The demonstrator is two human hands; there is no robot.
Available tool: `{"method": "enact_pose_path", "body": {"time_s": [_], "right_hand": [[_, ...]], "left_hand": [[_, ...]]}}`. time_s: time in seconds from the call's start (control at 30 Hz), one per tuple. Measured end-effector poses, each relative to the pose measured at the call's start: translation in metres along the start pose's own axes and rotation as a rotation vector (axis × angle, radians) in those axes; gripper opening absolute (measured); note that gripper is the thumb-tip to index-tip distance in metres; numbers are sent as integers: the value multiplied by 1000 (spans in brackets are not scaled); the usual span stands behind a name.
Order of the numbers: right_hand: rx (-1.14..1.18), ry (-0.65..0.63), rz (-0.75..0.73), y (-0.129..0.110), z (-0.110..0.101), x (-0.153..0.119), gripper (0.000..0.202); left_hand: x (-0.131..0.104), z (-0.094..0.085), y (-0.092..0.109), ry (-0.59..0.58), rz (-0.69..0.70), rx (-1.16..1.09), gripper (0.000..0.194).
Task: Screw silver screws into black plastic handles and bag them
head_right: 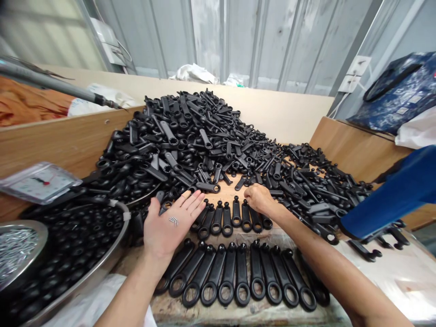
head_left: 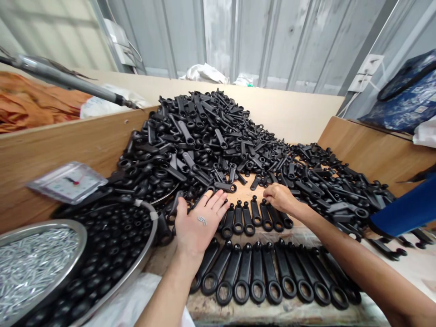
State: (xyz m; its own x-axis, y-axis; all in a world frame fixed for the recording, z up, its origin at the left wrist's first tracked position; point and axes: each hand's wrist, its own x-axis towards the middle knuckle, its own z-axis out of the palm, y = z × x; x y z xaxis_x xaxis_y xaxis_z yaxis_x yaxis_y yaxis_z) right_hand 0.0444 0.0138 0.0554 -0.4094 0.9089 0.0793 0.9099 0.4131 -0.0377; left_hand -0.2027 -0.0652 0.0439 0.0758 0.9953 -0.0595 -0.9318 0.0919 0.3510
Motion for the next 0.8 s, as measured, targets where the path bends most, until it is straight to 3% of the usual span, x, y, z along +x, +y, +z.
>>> {"method": "enact_pose_path", "body": {"time_s": [0.3,0.4,0.5,0.6,0.7,0.8], "right_hand": [[26,100,-75,-8,-9,-8,23],[130,209,-202,-33,-16,-10,19],[311,344,-461,-71,-21,-8,17],[388,350,-681,-110,-23,-4,21],[346,333,-763,-136,-20,0,23],[284,326,-780,-145,-15,4,24]], "left_hand": [[-1,1,0,-17,-15,-41,85],[-4,1,-1,-13,-36,-66,83],[-4,1,0,-22,-46,-86,82],[-4,-1,1,-39,-54,-78,80],[-5,-3,2,-44,-75,-46,78],[-5,-2,3,-18,-88,-21,79]]}}
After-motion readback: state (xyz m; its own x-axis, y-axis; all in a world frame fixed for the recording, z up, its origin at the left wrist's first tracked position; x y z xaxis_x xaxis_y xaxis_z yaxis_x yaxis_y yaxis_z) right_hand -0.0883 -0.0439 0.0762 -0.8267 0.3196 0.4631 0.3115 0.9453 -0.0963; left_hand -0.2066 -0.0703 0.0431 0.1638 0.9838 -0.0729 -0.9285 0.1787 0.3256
